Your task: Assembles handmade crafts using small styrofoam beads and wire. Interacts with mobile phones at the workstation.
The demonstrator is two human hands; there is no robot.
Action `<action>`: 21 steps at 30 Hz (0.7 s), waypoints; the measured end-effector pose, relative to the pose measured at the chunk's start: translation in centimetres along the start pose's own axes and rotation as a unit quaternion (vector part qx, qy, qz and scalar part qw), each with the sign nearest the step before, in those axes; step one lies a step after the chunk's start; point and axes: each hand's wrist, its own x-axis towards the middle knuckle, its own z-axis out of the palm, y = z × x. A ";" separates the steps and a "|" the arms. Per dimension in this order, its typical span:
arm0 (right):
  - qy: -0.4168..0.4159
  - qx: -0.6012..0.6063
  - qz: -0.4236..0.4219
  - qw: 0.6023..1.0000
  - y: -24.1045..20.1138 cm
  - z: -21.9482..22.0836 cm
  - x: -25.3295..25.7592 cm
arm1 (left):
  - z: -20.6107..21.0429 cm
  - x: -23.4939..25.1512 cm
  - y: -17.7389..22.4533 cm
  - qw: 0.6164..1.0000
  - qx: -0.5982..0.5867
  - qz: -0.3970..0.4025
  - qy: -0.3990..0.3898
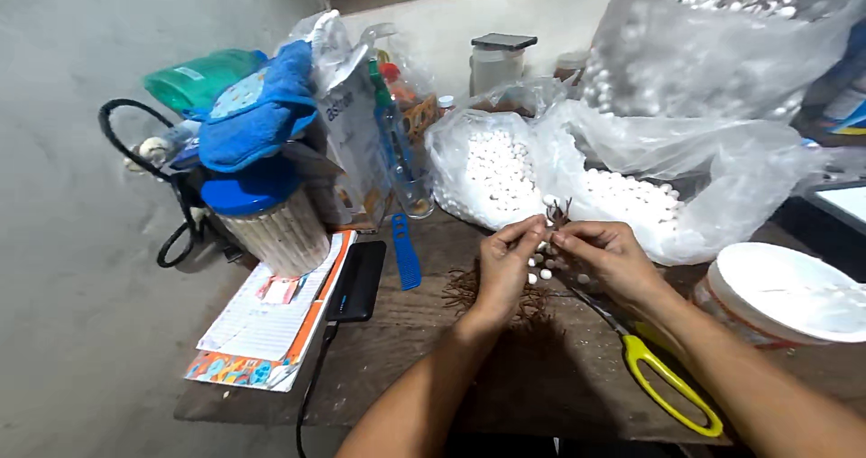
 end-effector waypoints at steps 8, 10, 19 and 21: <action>0.011 -0.111 -0.078 0.991 0.3 0.6 -0.5 | -0.1 -0.3 -0.8 0.995 0.038 0.094 0.000; 0.007 -0.118 -0.084 0.989 0.4 0.5 -0.5 | -0.2 -0.2 -1.0 0.992 0.045 0.114 0.003; -0.035 -0.250 -0.077 0.965 -0.9 0.6 -0.3 | -0.3 0.0 -1.3 0.985 0.057 0.160 0.043; -0.105 -0.324 -0.033 0.940 -3.8 -0.5 0.6 | -0.5 0.4 -0.6 0.989 0.050 0.132 0.052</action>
